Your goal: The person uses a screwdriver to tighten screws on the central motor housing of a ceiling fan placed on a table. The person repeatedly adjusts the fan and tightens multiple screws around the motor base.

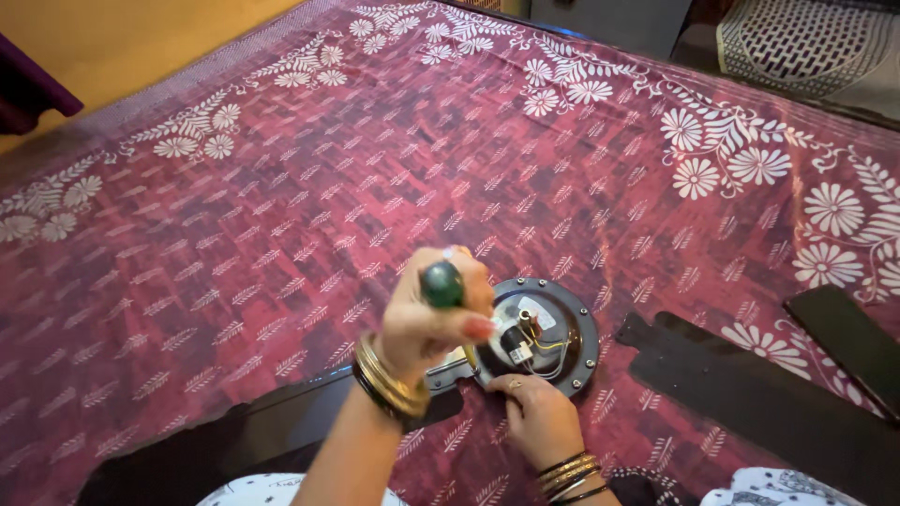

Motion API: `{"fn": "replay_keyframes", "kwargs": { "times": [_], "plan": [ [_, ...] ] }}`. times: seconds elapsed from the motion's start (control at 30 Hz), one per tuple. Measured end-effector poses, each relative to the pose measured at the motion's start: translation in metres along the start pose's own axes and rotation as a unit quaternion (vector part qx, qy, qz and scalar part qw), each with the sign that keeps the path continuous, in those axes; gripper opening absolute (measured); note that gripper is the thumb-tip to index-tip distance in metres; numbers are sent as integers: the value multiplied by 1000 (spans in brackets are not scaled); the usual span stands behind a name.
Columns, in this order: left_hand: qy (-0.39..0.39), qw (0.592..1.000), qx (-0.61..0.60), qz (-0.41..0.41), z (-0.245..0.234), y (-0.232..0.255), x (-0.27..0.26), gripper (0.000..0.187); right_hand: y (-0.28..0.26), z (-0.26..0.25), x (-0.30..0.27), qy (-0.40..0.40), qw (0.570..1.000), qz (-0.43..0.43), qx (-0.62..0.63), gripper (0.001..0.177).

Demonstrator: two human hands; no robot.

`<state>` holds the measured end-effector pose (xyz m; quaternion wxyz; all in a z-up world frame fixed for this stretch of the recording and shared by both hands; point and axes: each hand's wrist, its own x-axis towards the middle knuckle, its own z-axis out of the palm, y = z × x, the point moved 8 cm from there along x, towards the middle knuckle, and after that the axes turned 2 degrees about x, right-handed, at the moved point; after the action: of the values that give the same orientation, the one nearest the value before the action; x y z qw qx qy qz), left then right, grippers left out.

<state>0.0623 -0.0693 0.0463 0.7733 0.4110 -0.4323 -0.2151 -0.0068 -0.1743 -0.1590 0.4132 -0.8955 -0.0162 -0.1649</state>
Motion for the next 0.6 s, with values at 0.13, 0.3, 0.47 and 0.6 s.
{"fn": "replay_keyframes", "kwargs": {
  "times": [0.13, 0.3, 0.47, 0.6],
  "plan": [
    [43, 996, -74, 19, -23, 10, 0, 27, 5, 2, -1, -1, 1000, -3, 8, 26],
    [119, 990, -61, 36, -32, 24, -20, 30, 19, 8, -7, -19, 998, 4, 60, 22],
    [199, 980, -12, 11, -9, -2, -56, 24, 46, 21, -13, -118, 922, 185, 320, 31],
    [36, 912, 398, 94, 77, -19, -59, 23, 3, -7, -3, -135, 628, 139, 753, 45]
  ]
}}
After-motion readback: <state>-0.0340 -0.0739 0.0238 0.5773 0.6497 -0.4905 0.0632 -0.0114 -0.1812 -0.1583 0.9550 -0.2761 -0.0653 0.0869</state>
